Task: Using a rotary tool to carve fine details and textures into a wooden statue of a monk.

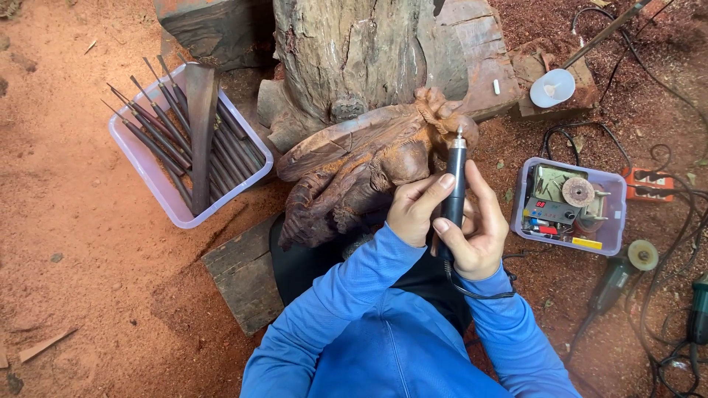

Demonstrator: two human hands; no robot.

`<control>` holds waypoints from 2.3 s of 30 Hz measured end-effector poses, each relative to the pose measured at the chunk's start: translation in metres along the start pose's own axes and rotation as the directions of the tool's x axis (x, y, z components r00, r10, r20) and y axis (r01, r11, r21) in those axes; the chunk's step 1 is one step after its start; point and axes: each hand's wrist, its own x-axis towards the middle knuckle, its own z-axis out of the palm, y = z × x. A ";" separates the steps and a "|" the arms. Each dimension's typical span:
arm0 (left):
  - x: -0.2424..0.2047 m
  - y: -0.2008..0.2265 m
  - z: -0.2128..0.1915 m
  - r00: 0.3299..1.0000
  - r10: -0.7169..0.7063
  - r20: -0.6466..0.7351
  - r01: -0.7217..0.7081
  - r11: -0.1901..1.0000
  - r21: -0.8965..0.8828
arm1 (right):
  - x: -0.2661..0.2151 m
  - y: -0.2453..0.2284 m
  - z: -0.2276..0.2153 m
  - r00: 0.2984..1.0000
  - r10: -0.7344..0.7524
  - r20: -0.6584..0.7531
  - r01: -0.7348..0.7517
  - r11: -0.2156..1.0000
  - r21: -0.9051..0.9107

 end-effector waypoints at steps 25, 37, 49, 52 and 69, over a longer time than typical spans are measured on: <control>0.005 -0.046 -0.023 0.934 0.033 0.357 0.060 0.967 -0.249 | -0.043 0.000 -0.043 0.989 0.120 0.088 -0.121 0.993 0.004; 0.014 -0.059 -0.022 0.995 -0.031 0.098 0.034 0.999 -0.026 | 0.007 0.003 -0.045 0.963 0.150 0.225 -0.100 0.971 -0.219; 0.018 -0.062 -0.011 1.000 -0.018 -0.023 0.015 0.993 -0.118 | 0.020 0.005 -0.050 0.950 0.174 0.259 -0.078 0.937 -0.341; 0.016 -0.063 -0.012 1.000 0.006 -0.011 -0.007 0.998 -0.056 | 0.019 0.003 -0.049 0.947 0.188 0.262 -0.089 0.934 -0.347; 0.011 -0.051 -0.005 0.999 0.021 -0.030 -0.024 0.993 -0.115 | 0.020 -0.008 -0.046 0.951 0.219 0.218 -0.124 0.916 -0.382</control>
